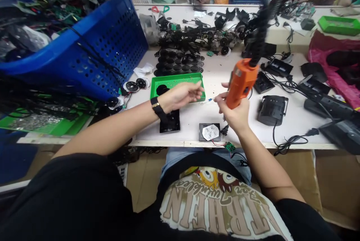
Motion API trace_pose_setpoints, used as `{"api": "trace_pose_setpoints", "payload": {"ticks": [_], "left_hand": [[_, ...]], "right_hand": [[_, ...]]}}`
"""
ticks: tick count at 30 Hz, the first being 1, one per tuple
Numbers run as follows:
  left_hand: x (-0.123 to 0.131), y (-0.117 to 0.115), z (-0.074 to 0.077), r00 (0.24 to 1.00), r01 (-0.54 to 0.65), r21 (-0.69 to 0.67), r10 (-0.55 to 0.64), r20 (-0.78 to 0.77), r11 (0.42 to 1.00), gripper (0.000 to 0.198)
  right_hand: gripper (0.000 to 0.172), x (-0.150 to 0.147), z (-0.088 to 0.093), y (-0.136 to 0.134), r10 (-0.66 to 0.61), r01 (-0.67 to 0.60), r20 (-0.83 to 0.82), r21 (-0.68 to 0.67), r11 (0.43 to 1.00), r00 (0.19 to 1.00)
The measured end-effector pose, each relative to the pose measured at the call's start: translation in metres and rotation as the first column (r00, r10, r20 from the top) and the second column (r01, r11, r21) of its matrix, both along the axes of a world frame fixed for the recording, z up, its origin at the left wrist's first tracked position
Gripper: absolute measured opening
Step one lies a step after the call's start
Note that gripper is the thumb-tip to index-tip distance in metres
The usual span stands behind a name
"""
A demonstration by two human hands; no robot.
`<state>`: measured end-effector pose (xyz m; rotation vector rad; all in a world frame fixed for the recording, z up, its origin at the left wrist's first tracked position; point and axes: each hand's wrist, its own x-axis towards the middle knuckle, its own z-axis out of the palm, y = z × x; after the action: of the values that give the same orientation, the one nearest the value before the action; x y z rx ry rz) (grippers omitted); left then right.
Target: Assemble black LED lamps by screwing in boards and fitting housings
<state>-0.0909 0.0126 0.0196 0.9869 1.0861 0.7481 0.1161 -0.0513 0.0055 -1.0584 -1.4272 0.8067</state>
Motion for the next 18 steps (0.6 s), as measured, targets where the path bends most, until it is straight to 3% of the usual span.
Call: {"api": "trace_pose_setpoints", "payload": {"ticks": [4, 7, 9, 10, 12, 15, 16, 18], "left_hand": [[-0.023, 0.033, -0.017, 0.946, -0.191, 0.206, 0.236, -0.223, 0.96, 0.036], [-0.031, 0.047, -0.026, 0.923, -0.214, 0.211, 0.268, -0.276, 0.954, 0.035], [-0.032, 0.043, -0.026, 0.9, -0.207, 0.258, 0.287, -0.329, 0.944, 0.029], [-0.032, 0.037, -0.025, 0.877, -0.172, 0.32, 0.292, -0.38, 0.932, 0.025], [-0.03, 0.013, -0.021, 0.823, 0.01, 0.476, 0.264, -0.504, 0.88, 0.025], [-0.02, -0.042, -0.019, 0.808, 0.358, 0.545, 0.04, -0.587, 0.758, 0.037], [-0.014, -0.061, -0.022, 0.816, 0.407, 0.533, -0.033, -0.577, 0.741, 0.041], [0.0, -0.097, -0.034, 0.842, 0.405, 0.566, -0.051, -0.538, 0.718, 0.049]], "right_hand": [[0.038, 0.013, 0.008, -0.012, 0.046, -0.041, -0.14, 0.037, 0.998, 0.989], [0.039, 0.018, 0.016, -0.018, 0.112, -0.103, -0.168, 0.062, 0.993, 0.979], [0.039, 0.021, 0.02, -0.021, 0.129, -0.119, -0.173, 0.065, 0.991, 0.977], [0.038, 0.022, 0.021, -0.022, 0.131, -0.122, -0.168, 0.065, 0.99, 0.977], [0.035, 0.024, 0.02, -0.024, 0.128, -0.119, -0.154, 0.068, 0.991, 0.98], [0.034, 0.024, 0.015, -0.028, 0.127, -0.116, -0.158, 0.078, 0.99, 0.979], [0.035, 0.024, 0.013, -0.029, 0.12, -0.108, -0.162, 0.081, 0.991, 0.979], [0.039, 0.021, 0.009, -0.032, 0.096, -0.083, -0.165, 0.084, 0.993, 0.982]]}}
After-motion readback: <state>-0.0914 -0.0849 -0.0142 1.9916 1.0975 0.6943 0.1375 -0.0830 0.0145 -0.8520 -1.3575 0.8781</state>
